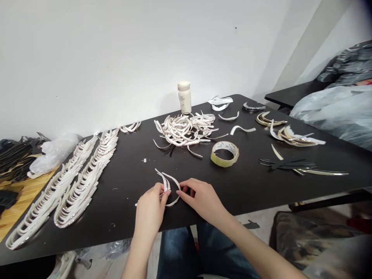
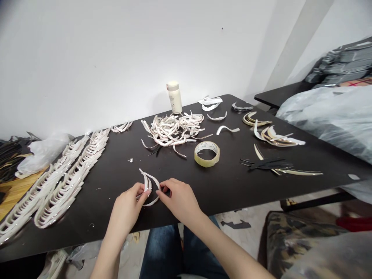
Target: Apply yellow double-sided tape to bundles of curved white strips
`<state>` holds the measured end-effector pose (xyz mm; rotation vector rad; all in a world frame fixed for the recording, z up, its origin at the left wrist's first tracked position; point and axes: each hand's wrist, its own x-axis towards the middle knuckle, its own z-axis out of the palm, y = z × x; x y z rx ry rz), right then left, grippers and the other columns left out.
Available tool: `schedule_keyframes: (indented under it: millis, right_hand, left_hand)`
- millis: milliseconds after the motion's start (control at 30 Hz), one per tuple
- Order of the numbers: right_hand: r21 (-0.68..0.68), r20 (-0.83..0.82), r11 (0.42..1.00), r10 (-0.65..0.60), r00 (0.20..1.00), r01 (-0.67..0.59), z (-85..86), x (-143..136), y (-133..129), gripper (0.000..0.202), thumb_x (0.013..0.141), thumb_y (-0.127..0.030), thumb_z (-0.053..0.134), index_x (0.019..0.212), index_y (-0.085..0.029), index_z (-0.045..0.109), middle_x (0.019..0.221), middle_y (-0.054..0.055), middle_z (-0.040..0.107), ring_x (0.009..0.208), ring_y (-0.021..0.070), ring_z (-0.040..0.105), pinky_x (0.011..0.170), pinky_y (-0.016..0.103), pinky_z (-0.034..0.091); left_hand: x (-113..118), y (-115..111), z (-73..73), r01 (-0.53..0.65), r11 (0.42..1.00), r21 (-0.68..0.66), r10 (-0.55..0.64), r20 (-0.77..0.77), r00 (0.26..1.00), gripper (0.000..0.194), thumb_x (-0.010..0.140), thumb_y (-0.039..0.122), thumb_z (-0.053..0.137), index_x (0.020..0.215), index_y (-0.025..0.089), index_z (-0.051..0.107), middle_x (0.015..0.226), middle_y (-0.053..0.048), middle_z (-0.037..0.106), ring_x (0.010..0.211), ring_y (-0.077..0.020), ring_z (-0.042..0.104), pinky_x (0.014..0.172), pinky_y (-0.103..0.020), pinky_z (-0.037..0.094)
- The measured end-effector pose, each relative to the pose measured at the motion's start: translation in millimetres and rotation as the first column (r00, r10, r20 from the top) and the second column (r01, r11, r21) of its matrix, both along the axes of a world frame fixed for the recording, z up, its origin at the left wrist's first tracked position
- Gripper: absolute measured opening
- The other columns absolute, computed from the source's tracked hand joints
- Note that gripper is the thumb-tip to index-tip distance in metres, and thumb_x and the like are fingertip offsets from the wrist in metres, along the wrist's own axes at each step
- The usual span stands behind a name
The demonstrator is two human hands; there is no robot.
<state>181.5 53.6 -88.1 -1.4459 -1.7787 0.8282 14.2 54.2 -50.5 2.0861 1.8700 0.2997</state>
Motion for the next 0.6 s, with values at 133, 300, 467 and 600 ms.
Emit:
schedule_keyframes:
  millis: [133, 300, 467, 600]
  right_hand:
    - [-0.138, -0.236, 0.990, -0.046, 0.971, 0.014, 0.4, 6, -2, 0.015, 0.083, -0.033, 0.063, 0.090, -0.021, 0.068, 0.083, 0.002, 0.068, 0.070, 0.0152, 0.060, 0.067, 0.028, 0.045]
    - [-0.357, -0.687, 0.914, -0.118, 0.717, -0.192, 12.6, 11, -16, 0.028, 0.079, -0.044, 0.067, 0.085, -0.017, 0.063, 0.075, -0.001, 0.062, 0.069, 0.0125, 0.058, 0.060, 0.023, 0.047]
    - [-0.374, -0.833, 0.880, -0.180, 0.523, -0.292, 28.1, -6, -37, 0.031, 0.072, -0.043, 0.075, 0.081, -0.015, 0.067, 0.071, 0.001, 0.067, 0.063, 0.0102, 0.058, 0.061, 0.022, 0.050]
    - [-0.376, -0.866, 0.887, -0.234, 0.442, -0.268, 31.8, -17, -50, 0.030, 0.076, -0.044, 0.072, 0.083, -0.016, 0.074, 0.068, 0.002, 0.068, 0.062, 0.0094, 0.058, 0.061, 0.020, 0.050]
  left_hand:
    - [-8, -8, 10.0, -0.080, 0.996, 0.050, 0.075, 0.096, 0.993, 0.018, 0.089, 0.032, 0.051, 0.081, 0.024, 0.064, 0.081, -0.001, 0.071, 0.076, -0.0218, 0.065, 0.065, -0.027, 0.040]
    - [-23, -45, 30.9, -0.275, 0.961, 0.044, 0.205, 0.555, 0.806, 0.019, 0.079, 0.042, 0.065, 0.082, 0.023, 0.070, 0.080, 0.001, 0.073, 0.076, -0.0175, 0.064, 0.070, -0.023, 0.047]
    - [-6, -67, 31.6, -0.197, 0.979, -0.047, 0.173, 0.700, 0.693, 0.012, 0.073, 0.032, 0.071, 0.068, 0.021, 0.071, 0.062, 0.002, 0.070, 0.058, -0.0131, 0.062, 0.056, -0.018, 0.049]
    - [11, -69, 18.1, -0.233, 0.972, -0.010, 0.171, 0.711, 0.682, 0.011, 0.073, 0.029, 0.072, 0.066, 0.021, 0.070, 0.060, 0.003, 0.068, 0.056, -0.0117, 0.060, 0.054, -0.017, 0.047]
